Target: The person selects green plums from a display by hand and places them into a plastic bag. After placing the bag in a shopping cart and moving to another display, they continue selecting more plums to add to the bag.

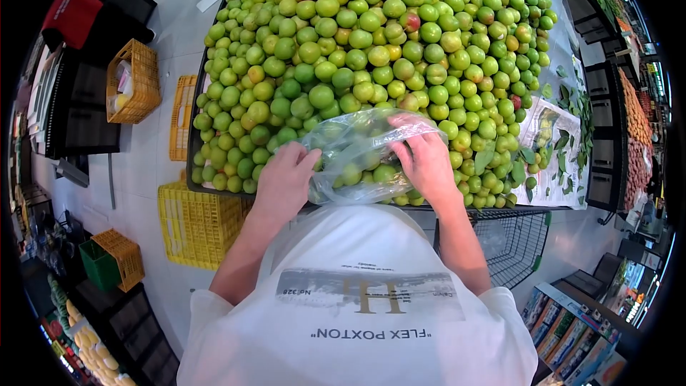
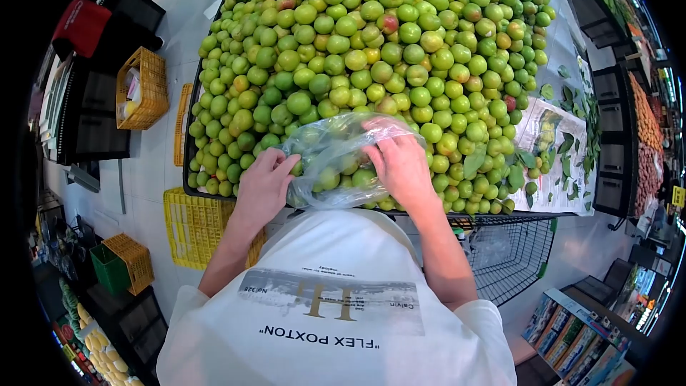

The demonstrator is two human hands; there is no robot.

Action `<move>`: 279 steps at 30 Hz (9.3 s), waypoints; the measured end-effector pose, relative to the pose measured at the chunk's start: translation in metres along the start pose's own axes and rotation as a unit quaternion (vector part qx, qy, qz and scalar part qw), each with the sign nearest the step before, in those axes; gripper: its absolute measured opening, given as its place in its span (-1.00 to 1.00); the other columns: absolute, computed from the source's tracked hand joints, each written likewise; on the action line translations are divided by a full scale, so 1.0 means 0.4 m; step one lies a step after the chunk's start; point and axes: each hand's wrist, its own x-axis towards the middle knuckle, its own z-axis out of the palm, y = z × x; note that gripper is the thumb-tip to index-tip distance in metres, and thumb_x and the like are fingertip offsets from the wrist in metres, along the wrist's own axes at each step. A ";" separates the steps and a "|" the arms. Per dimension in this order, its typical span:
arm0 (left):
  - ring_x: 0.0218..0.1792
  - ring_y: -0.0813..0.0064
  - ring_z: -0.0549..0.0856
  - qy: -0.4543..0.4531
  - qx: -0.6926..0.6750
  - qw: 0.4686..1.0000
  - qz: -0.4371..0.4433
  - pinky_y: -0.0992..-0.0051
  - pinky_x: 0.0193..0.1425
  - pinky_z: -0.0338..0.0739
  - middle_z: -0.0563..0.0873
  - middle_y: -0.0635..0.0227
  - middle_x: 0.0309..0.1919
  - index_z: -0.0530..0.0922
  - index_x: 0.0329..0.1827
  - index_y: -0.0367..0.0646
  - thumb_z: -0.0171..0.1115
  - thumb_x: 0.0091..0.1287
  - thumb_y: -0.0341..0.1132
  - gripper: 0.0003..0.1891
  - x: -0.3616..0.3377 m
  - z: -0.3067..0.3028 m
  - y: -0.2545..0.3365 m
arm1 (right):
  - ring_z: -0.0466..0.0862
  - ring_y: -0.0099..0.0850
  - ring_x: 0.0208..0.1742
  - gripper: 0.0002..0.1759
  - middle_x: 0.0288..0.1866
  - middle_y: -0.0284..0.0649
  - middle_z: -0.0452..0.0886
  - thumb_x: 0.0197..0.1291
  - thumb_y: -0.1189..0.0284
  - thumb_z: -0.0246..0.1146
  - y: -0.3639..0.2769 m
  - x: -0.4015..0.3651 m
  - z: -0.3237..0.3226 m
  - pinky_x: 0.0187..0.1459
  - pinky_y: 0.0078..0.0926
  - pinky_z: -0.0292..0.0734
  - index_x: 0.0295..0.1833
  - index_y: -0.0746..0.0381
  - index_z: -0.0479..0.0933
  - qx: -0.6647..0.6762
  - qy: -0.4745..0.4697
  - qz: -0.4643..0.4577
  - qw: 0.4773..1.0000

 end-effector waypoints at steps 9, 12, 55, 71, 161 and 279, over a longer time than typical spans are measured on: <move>-0.15 0.13 0.73 -0.027 -0.011 1.000 -0.006 0.26 -0.10 0.67 0.65 0.18 0.00 0.61 0.18 -0.12 0.47 0.13 -0.46 -0.51 0.010 0.001 -0.029 | 0.74 -0.10 0.02 -0.76 -0.01 -0.05 0.76 0.49 0.38 0.26 -0.009 0.021 -0.024 0.13 -0.27 0.61 0.07 0.32 0.68 0.138 -0.011 0.072 0.988; -0.11 0.14 0.75 0.035 -0.089 0.993 -0.076 0.31 -0.03 0.68 0.68 0.17 0.05 0.60 0.18 -0.15 0.50 0.12 -0.46 -0.50 0.019 -0.033 -0.005 | 0.74 -0.10 -0.04 -0.76 -0.03 -0.03 0.76 0.50 0.38 0.25 -0.009 0.039 -0.017 0.07 -0.30 0.62 0.06 0.33 0.67 0.160 -0.010 0.079 0.984; 0.01 0.07 0.71 0.167 -0.094 0.977 0.098 0.29 0.08 0.65 0.71 0.14 0.01 0.65 0.14 -0.23 0.41 0.29 -0.53 -0.66 0.329 -0.070 0.064 | 0.63 -0.49 0.07 -0.49 0.17 -0.19 0.62 0.50 0.44 0.25 0.217 0.187 -0.097 0.06 -0.52 0.55 0.48 0.15 0.33 0.306 0.245 0.153 0.907; 0.01 0.15 0.64 0.186 0.201 0.958 0.086 0.19 0.07 0.55 0.56 0.14 -0.03 0.43 0.49 0.14 0.23 0.52 -0.15 -0.51 0.681 0.018 -0.066 | 0.69 -0.08 -0.15 -0.46 -0.04 -0.11 0.65 0.32 0.37 0.42 -0.066 -0.050 -0.031 -0.03 -0.22 0.63 0.38 0.14 0.48 0.163 -0.056 0.077 0.982; -0.54 0.89 0.32 0.071 -0.540 0.817 -0.189 0.75 -0.47 0.12 0.52 0.68 -0.51 0.55 -0.15 -0.23 0.29 0.49 -0.51 -0.93 0.086 -0.112 0.107 | 0.36 -0.78 -0.42 -0.77 -0.38 -0.58 0.47 0.40 0.52 0.39 0.064 -0.025 -0.071 -0.39 -0.76 0.25 0.10 0.28 0.57 0.306 0.141 0.254 0.906; 0.08 0.04 0.62 0.047 0.136 0.984 0.105 0.16 0.19 0.60 0.55 0.05 0.08 0.67 -0.01 -0.21 0.55 0.03 -0.32 -0.57 0.593 -0.001 -0.004 | 0.67 -0.14 -0.01 -0.55 0.09 -0.02 0.69 0.42 0.30 0.35 0.192 0.225 -0.051 0.08 -0.19 0.61 0.30 0.24 0.45 0.034 0.179 0.162 0.970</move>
